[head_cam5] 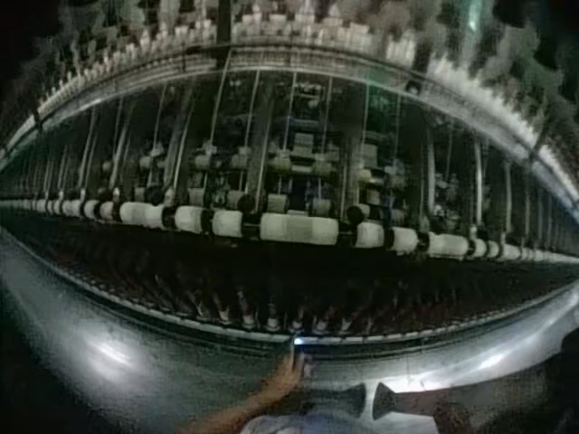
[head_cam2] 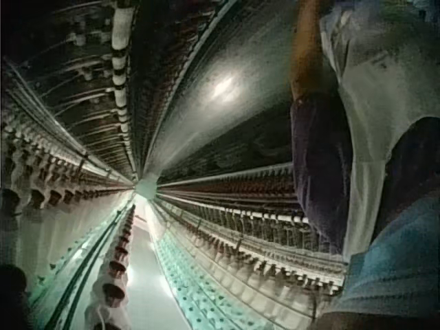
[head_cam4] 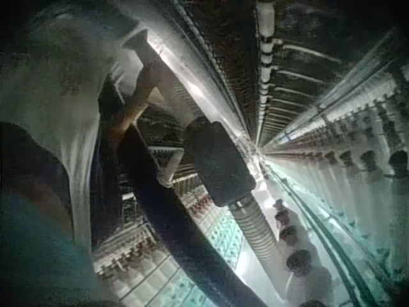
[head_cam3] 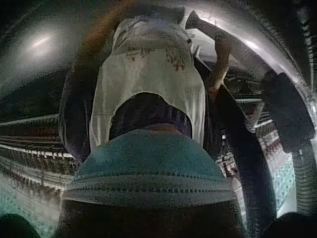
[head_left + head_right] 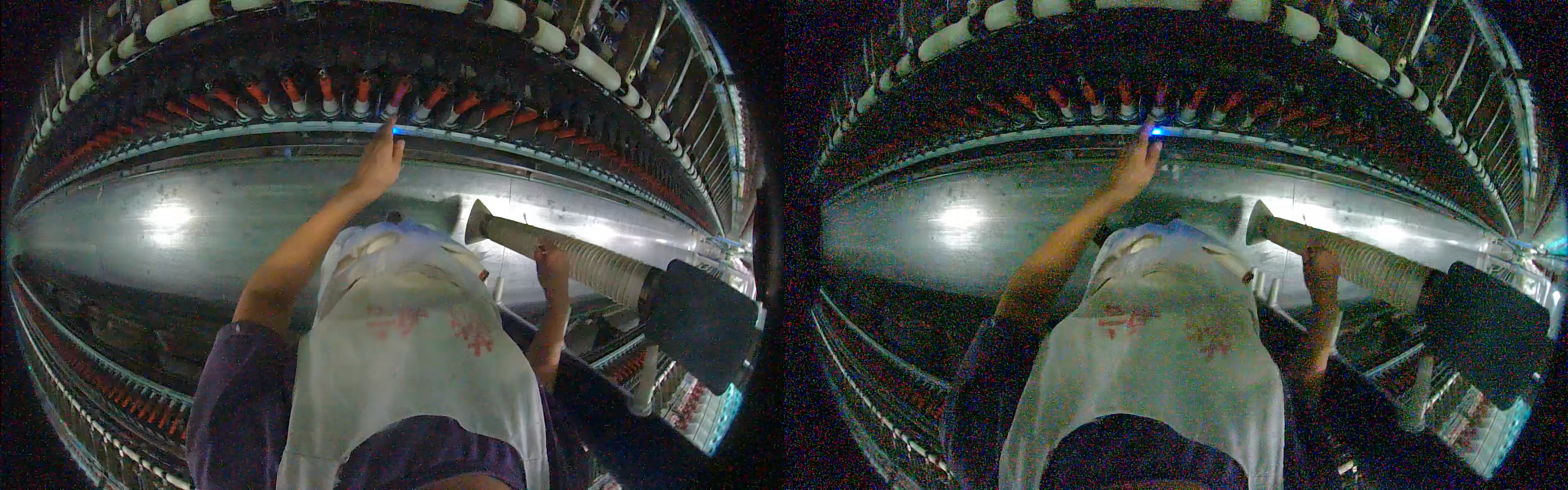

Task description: The person walks between rows of spinning machines in a textile factory, removes empty bobbins, and replaces them with new ones. They thread the yarn through guides and onto the bobbins, then restart the machines. The person repeats this process at multiple stations along the aisle.

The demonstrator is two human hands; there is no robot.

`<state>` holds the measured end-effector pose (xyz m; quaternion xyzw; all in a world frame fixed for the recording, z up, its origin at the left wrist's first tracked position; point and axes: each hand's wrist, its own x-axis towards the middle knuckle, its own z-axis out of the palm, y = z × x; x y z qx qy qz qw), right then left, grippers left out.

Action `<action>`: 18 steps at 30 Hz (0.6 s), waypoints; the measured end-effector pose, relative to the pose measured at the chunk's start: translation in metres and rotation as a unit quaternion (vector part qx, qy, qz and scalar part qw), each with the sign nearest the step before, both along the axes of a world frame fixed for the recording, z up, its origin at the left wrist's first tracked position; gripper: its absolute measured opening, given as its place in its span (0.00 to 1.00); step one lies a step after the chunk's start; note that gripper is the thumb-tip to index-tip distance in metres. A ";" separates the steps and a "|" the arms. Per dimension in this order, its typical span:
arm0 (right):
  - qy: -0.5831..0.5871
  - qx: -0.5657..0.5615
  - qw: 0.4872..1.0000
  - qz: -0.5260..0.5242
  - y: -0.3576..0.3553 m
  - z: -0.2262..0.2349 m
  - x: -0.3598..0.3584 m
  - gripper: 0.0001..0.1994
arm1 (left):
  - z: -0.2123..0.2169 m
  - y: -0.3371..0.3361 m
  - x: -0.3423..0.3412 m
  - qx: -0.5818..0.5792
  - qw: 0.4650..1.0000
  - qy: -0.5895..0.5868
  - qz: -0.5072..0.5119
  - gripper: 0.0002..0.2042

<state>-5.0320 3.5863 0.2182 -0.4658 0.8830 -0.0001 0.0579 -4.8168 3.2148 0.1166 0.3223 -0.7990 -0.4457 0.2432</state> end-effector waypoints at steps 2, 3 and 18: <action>-0.005 0.014 1.000 0.012 -0.011 0.002 0.005 0.09 | 0.001 -0.003 -0.023 -0.074 0.991 0.063 0.091 0.24; -0.012 0.024 1.000 0.008 -0.016 0.001 0.007 0.09 | 0.002 -0.006 -0.036 -0.056 0.986 0.088 0.129 0.23; -0.060 0.236 0.970 -0.008 -0.022 -0.023 -0.011 0.15 | 0.121 -0.033 -0.034 -0.046 0.940 0.320 0.112 0.13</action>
